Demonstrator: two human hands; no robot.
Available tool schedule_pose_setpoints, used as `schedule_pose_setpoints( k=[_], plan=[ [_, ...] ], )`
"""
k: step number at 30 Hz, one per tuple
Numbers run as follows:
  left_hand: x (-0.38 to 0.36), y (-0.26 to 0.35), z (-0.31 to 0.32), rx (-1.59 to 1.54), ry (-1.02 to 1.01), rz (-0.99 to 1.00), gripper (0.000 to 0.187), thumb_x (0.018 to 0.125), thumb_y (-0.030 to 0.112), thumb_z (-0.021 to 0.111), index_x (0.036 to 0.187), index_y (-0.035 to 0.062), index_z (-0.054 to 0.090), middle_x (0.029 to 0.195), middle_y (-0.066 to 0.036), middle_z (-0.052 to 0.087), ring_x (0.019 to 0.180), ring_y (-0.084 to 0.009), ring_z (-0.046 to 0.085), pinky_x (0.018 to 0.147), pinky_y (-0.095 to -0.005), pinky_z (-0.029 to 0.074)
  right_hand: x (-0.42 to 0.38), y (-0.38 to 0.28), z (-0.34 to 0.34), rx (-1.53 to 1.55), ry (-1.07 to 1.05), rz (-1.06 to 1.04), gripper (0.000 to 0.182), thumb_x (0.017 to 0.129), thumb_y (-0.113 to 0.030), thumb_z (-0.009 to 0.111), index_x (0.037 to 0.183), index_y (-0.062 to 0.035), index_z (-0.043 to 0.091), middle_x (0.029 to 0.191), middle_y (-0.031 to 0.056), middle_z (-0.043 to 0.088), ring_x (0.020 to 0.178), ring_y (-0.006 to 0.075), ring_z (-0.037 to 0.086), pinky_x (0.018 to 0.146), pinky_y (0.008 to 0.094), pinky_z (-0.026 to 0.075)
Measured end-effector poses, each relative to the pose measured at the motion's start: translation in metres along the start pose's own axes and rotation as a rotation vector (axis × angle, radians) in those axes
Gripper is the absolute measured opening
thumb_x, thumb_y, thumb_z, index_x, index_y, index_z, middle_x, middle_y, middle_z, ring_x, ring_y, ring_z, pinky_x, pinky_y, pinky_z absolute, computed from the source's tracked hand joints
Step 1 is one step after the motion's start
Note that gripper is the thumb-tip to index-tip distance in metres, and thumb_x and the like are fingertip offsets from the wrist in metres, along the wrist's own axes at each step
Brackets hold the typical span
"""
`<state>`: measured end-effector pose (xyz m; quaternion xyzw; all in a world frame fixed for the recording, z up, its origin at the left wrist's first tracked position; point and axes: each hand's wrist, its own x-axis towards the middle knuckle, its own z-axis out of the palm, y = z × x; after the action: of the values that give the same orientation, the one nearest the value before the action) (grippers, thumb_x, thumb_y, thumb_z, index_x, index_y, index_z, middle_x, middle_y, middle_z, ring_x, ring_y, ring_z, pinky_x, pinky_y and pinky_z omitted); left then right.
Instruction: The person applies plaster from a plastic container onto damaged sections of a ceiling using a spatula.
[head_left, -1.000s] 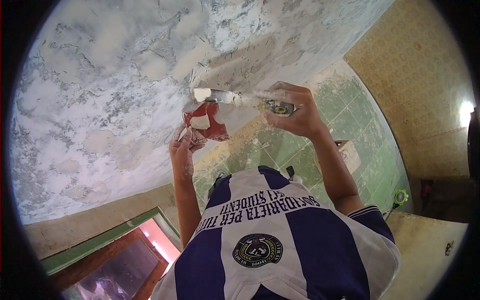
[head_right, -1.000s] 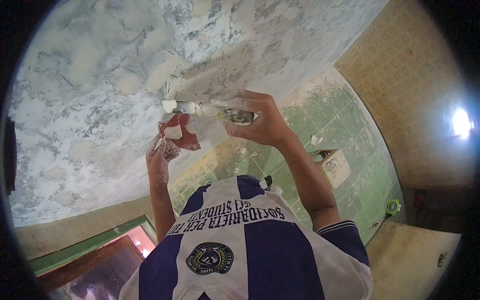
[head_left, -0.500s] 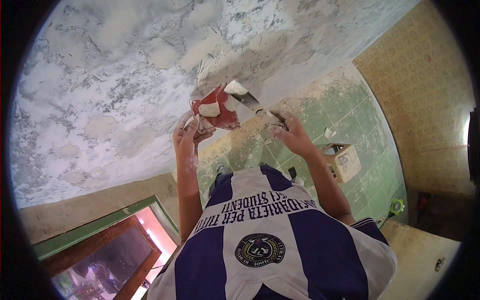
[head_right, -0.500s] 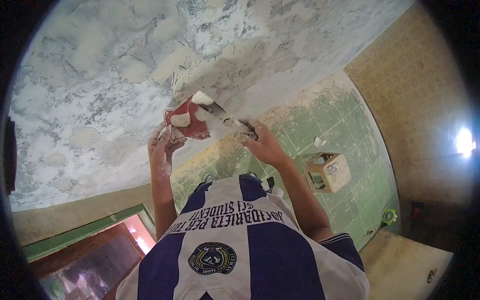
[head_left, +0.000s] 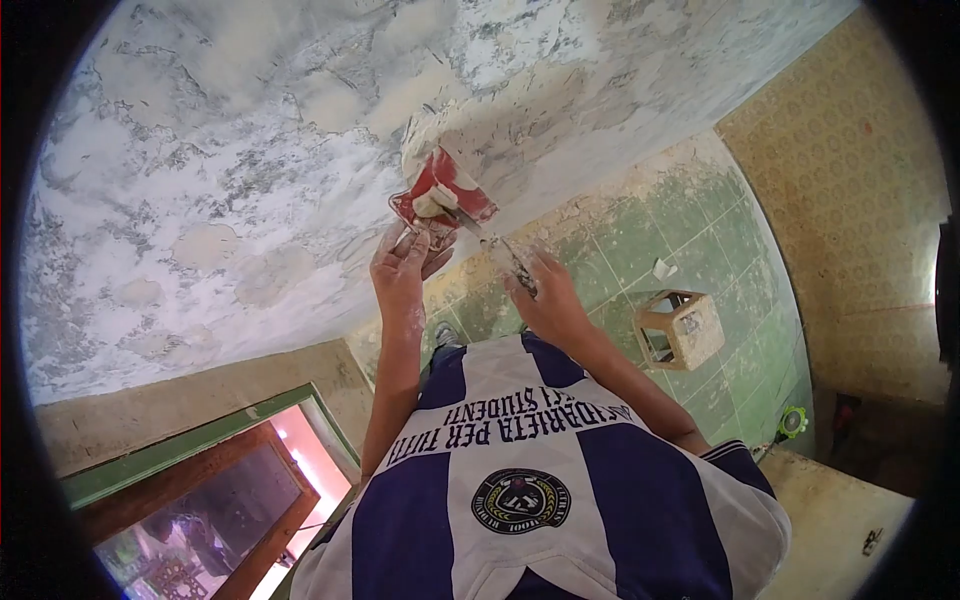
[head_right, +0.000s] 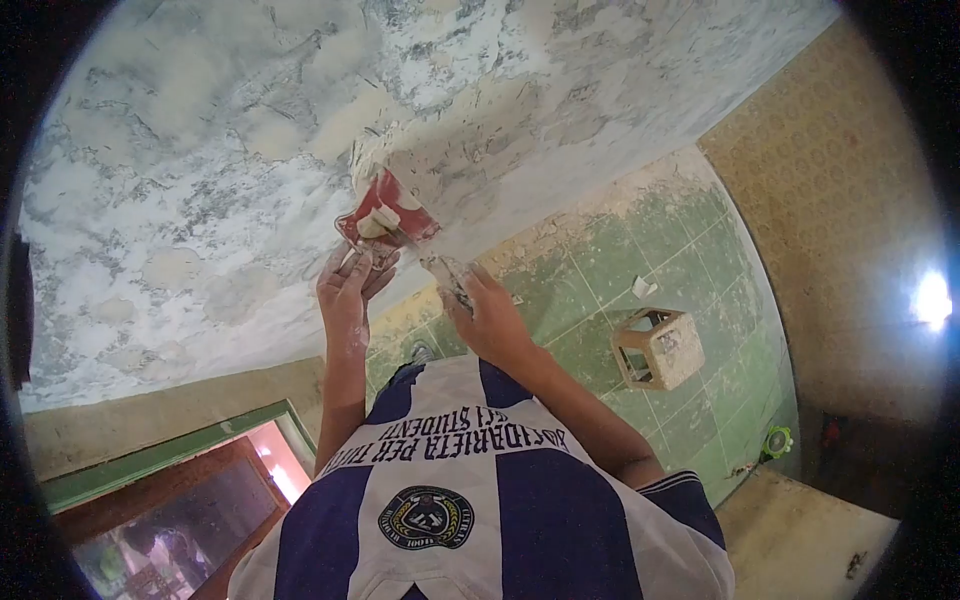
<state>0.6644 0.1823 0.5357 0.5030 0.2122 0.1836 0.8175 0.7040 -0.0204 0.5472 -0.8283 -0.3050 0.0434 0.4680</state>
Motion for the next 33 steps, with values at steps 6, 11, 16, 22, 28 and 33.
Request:
schedule_pose_setpoints(
  k=[6, 11, 16, 22, 28, 33],
  plan=[
    [-0.001, -0.002, -0.009, 0.015, -0.017, -0.006, 0.047, 0.094, 0.004, 0.055, 0.136, -0.0082, 0.039, 0.116, -0.021, 0.064, 0.099, -0.0322, 0.068, 0.078, -0.0352, 0.061, 0.006, 0.027, -0.004, -0.009, 0.125, 0.032, 0.032, 0.088, -0.01, 0.062, 0.117, 0.0032, 0.059, 0.114, 0.0226, 0.059, 0.104, 0.0397, 0.059, 0.088, 0.0402, 0.047],
    [0.005, 0.005, -0.014, -0.014, -0.05, -0.014, 0.047, 0.094, 0.002, 0.051, 0.137, -0.0079, 0.038, 0.118, -0.022, 0.063, 0.101, -0.0324, 0.068, 0.076, -0.0348, 0.061, 0.01, 0.024, -0.014, 0.045, 0.191, -0.12, 0.034, 0.079, 0.0, 0.07, 0.112, 0.0021, 0.062, 0.108, 0.0148, 0.059, 0.094, 0.0274, 0.061, 0.081, 0.0344, 0.049],
    [0.013, 0.005, -0.021, -0.094, -0.078, -0.045, 0.049, 0.092, 0.003, 0.05, 0.138, -0.0073, 0.038, 0.12, -0.021, 0.062, 0.102, -0.0323, 0.067, 0.075, -0.0348, 0.061, 0.014, 0.006, -0.027, 0.117, 0.136, -0.119, 0.036, 0.078, -0.001, 0.071, 0.113, 0.0011, 0.062, 0.107, 0.0138, 0.059, 0.094, 0.0268, 0.061, 0.081, 0.0343, 0.049],
    [0.02, 0.014, -0.037, -0.031, -0.077, 0.002, 0.045, 0.093, 0.006, 0.053, 0.134, -0.0066, 0.043, 0.118, -0.021, 0.063, 0.1, -0.0312, 0.068, 0.071, -0.0342, 0.061, 0.019, 0.026, -0.038, 0.169, 0.144, 0.038, 0.035, 0.084, -0.01, 0.068, 0.116, 0.0001, 0.062, 0.103, 0.0142, 0.063, 0.089, 0.0214, 0.061, 0.078, 0.0324, 0.049],
    [0.021, 0.012, -0.037, 0.01, -0.067, -0.026, 0.044, 0.093, 0.006, 0.055, 0.134, -0.0054, 0.044, 0.116, -0.02, 0.064, 0.097, -0.0307, 0.069, 0.071, -0.0327, 0.062, 0.022, 0.021, -0.043, 0.235, 0.045, 0.248, 0.031, 0.085, -0.014, 0.069, 0.112, 0.0018, 0.066, 0.1, 0.0135, 0.065, 0.084, 0.0204, 0.061, 0.077, 0.0321, 0.05],
    [0.019, 0.008, -0.028, 0.026, -0.053, -0.025, 0.041, 0.094, 0.004, 0.055, 0.133, -0.0053, 0.045, 0.115, -0.018, 0.065, 0.097, -0.0274, 0.069, 0.073, -0.0335, 0.061, 0.029, 0.019, -0.049, 0.124, -0.071, 0.097, 0.033, 0.084, -0.017, 0.07, 0.111, 0.0019, 0.066, 0.099, 0.0143, 0.066, 0.087, 0.0213, 0.062, 0.077, 0.0325, 0.05]
  ],
)
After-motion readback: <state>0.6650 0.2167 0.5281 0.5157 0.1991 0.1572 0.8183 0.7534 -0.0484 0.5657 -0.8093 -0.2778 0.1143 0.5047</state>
